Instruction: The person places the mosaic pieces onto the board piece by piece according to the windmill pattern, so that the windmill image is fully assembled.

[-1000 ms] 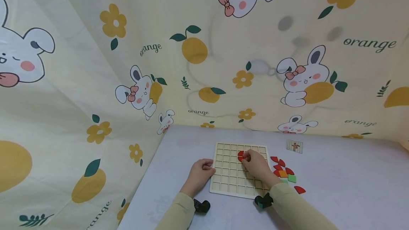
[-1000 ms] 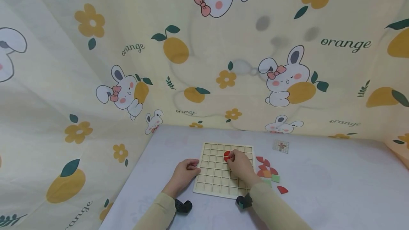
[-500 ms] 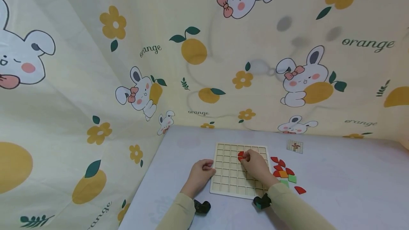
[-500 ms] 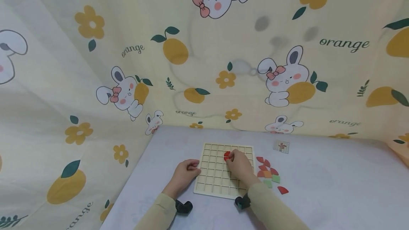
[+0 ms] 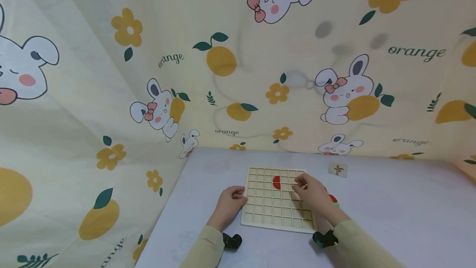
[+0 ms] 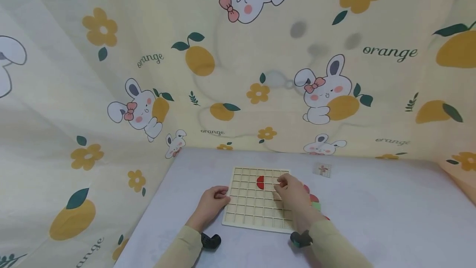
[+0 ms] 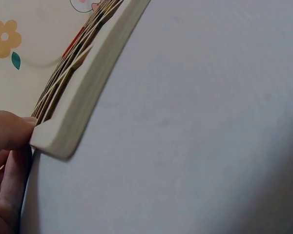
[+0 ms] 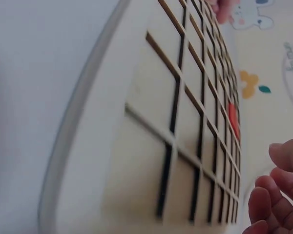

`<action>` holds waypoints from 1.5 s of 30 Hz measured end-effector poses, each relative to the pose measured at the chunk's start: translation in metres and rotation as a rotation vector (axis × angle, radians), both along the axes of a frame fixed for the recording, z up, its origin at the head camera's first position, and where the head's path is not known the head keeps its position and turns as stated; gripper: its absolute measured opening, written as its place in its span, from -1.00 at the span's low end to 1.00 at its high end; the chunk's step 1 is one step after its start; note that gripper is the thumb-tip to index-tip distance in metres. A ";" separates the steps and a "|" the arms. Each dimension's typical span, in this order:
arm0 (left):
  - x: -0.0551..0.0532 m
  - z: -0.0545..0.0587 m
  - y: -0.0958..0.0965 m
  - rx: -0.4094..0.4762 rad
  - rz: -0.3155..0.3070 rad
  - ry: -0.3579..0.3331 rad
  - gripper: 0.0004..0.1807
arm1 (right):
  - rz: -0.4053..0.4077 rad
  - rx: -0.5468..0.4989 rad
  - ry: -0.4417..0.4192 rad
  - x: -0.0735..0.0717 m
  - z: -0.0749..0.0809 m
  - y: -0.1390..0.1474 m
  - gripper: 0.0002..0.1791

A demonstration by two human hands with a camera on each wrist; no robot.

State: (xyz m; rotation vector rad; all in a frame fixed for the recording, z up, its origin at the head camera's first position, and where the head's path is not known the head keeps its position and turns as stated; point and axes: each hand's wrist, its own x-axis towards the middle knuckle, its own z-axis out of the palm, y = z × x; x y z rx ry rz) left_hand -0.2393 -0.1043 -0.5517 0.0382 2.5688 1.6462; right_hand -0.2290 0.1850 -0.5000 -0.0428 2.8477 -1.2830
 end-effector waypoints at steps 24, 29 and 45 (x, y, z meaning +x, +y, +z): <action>-0.002 -0.003 0.001 -0.006 0.005 -0.004 -0.62 | -0.049 0.129 -0.037 0.025 0.000 0.065 -0.56; -0.002 -0.003 0.001 -0.007 0.010 -0.004 -0.62 | -0.042 0.116 -0.064 0.028 -0.005 0.073 -0.56; 0.000 -0.002 0.002 -0.022 0.011 0.001 -0.63 | -0.053 0.090 -0.108 0.029 -0.022 0.082 -0.53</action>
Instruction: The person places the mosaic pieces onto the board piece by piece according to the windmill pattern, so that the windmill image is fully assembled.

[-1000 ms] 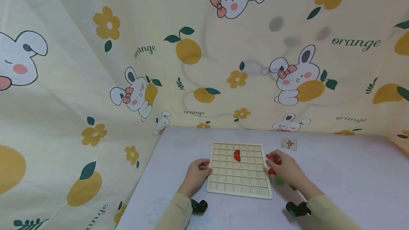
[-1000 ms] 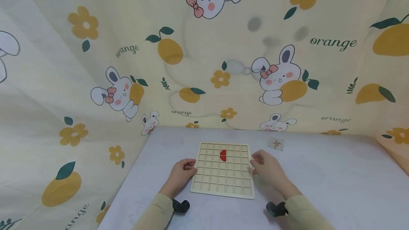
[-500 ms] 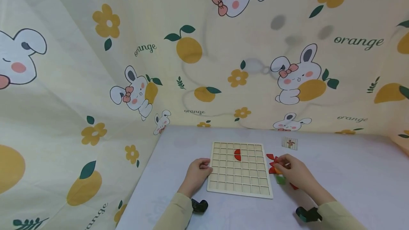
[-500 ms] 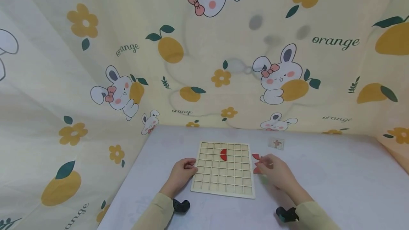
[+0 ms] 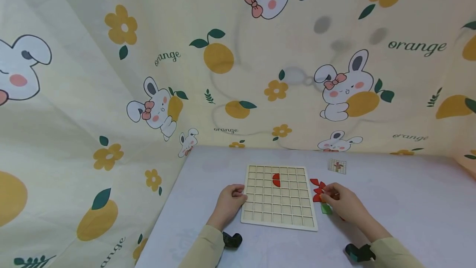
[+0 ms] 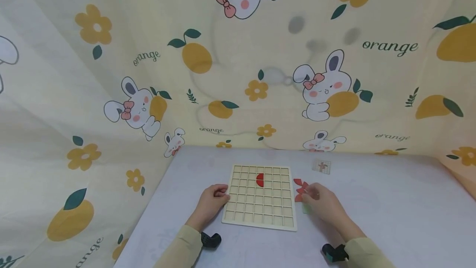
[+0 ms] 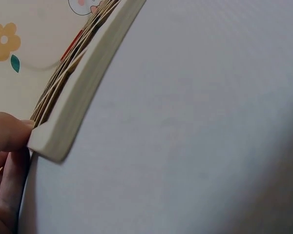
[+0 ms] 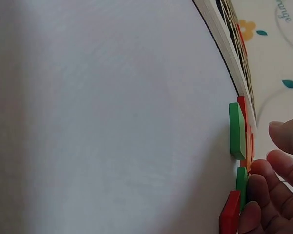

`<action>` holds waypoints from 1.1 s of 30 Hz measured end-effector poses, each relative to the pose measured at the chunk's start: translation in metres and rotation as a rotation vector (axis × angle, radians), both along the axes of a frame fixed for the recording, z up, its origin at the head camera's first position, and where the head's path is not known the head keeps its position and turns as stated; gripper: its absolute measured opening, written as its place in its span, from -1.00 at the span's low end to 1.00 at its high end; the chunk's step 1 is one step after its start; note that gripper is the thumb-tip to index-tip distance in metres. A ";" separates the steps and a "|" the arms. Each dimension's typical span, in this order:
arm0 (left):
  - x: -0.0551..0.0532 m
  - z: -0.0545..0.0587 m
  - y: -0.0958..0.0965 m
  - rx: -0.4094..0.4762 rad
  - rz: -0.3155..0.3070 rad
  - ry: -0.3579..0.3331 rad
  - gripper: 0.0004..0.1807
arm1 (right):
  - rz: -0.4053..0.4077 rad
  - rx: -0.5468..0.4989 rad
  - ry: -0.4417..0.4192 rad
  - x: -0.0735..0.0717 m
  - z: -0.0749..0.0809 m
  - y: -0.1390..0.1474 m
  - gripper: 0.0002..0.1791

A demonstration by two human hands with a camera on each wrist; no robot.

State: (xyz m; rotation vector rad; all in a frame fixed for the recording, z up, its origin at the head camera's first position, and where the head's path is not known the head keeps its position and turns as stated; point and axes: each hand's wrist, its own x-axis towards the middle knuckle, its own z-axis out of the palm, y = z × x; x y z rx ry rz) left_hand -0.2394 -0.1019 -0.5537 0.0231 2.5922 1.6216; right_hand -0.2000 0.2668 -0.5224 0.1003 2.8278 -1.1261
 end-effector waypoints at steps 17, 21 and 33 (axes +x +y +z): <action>-0.002 -0.002 -0.001 -0.005 -0.005 0.009 -0.63 | -0.030 0.010 0.004 0.001 0.002 0.005 -0.47; -0.002 -0.003 -0.001 0.000 -0.006 0.006 -0.62 | -0.033 0.048 0.006 0.000 0.001 0.009 -0.45; -0.002 0.000 0.000 0.000 0.001 -0.005 -0.63 | -0.038 0.083 -0.078 -0.003 0.002 0.016 -0.43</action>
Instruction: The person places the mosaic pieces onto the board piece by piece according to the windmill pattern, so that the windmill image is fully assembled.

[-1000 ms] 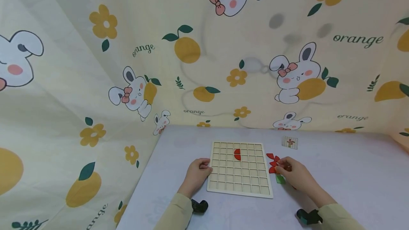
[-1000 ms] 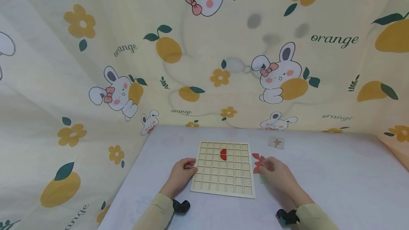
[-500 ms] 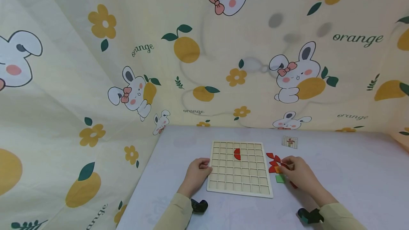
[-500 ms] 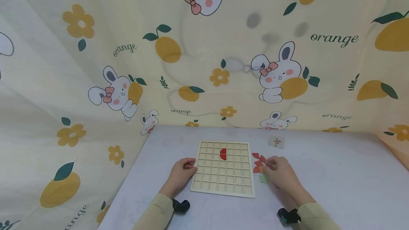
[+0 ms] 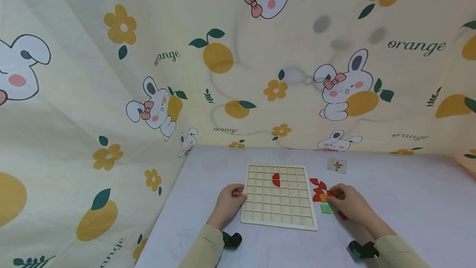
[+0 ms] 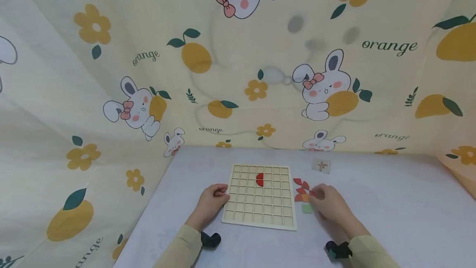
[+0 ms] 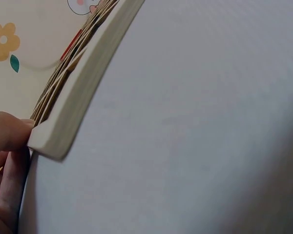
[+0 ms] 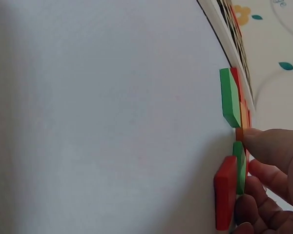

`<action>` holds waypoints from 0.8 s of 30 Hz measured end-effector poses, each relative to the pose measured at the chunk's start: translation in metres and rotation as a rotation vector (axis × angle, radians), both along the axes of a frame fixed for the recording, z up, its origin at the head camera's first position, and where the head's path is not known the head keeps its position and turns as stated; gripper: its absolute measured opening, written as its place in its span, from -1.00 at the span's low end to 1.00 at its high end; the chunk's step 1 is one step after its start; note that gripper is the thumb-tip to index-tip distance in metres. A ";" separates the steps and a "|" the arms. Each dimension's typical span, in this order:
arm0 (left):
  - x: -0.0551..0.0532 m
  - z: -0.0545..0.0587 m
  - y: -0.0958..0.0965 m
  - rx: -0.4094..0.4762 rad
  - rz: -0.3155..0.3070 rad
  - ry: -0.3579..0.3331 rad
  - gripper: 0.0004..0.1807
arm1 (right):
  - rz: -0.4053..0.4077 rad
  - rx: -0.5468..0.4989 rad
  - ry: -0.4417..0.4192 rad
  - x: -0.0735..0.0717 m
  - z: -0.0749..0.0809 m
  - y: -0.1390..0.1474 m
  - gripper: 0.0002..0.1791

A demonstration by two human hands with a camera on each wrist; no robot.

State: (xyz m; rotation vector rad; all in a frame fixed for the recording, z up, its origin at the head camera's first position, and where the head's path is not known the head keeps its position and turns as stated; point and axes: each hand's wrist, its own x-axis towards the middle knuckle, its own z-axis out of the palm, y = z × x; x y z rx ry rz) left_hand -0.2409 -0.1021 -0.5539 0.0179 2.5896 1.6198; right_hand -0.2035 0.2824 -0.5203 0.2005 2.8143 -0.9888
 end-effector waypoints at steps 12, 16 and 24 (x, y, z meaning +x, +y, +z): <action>0.000 -0.001 0.000 -0.002 0.001 0.006 -0.63 | 0.002 -0.009 -0.019 -0.002 -0.004 0.006 -0.52; 0.001 -0.002 0.000 0.007 -0.002 0.002 -0.62 | -0.015 -0.016 -0.021 -0.003 -0.007 0.006 -0.56; 0.001 -0.001 0.000 0.018 -0.005 0.002 -0.62 | -0.055 -0.033 -0.046 -0.005 -0.004 0.000 -0.60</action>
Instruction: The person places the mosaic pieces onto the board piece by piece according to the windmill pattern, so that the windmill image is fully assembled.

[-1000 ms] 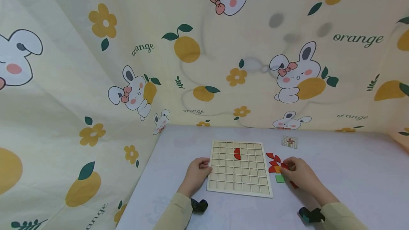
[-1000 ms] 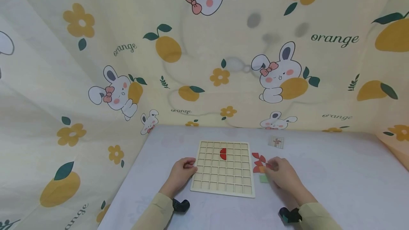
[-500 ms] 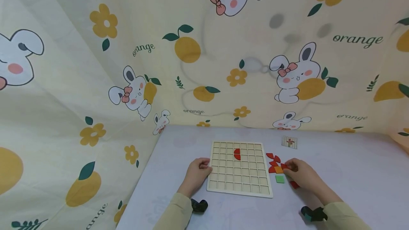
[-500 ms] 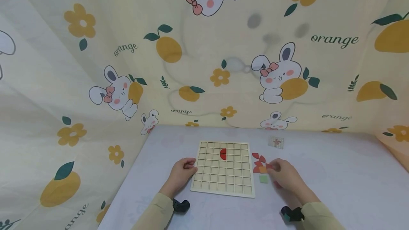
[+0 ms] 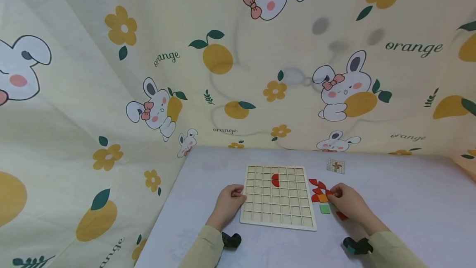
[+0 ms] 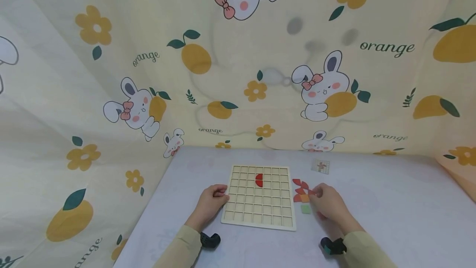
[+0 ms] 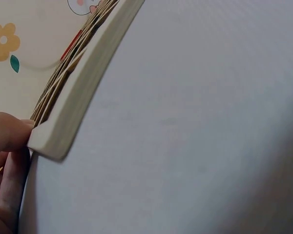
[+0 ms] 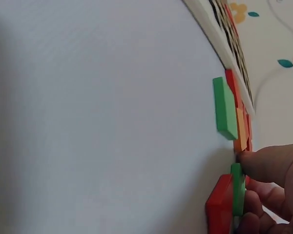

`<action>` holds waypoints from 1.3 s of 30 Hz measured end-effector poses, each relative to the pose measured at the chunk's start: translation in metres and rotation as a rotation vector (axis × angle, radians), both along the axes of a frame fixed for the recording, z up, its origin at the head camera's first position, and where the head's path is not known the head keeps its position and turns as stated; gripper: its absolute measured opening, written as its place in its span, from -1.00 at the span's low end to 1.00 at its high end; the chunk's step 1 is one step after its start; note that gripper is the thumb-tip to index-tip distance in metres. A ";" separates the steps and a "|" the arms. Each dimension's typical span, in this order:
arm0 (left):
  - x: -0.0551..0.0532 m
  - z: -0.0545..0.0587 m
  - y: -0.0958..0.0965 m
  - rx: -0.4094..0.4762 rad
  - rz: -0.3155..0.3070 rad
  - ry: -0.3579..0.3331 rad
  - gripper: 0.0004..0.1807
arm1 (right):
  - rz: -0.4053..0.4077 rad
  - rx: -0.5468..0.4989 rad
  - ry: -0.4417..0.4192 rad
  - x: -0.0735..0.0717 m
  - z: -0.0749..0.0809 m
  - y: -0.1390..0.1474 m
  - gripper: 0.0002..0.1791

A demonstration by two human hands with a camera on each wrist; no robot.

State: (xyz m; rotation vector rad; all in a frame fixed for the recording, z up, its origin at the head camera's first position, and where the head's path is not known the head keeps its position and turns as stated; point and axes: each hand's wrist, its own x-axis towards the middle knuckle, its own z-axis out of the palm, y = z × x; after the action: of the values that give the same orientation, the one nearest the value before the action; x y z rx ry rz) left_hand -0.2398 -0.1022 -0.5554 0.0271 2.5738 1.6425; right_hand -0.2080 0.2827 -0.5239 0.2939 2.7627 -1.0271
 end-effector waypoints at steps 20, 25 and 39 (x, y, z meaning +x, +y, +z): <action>0.001 0.003 -0.002 0.001 -0.018 0.009 -0.61 | -0.051 -0.007 -0.010 0.002 0.005 -0.008 -0.58; 0.002 0.001 -0.001 -0.015 -0.004 0.005 -0.62 | -0.042 -0.002 0.020 0.003 0.000 -0.007 -0.60; 0.003 0.002 0.002 -0.029 0.018 0.012 -0.63 | -0.047 -0.005 0.079 0.007 -0.003 0.000 -0.62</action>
State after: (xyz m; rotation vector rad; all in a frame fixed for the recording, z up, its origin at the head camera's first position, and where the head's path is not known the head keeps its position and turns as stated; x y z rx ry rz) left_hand -0.2368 -0.1000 -0.5530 0.0123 2.6139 1.6162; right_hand -0.2008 0.2827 -0.5271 0.3254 2.8355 -1.0785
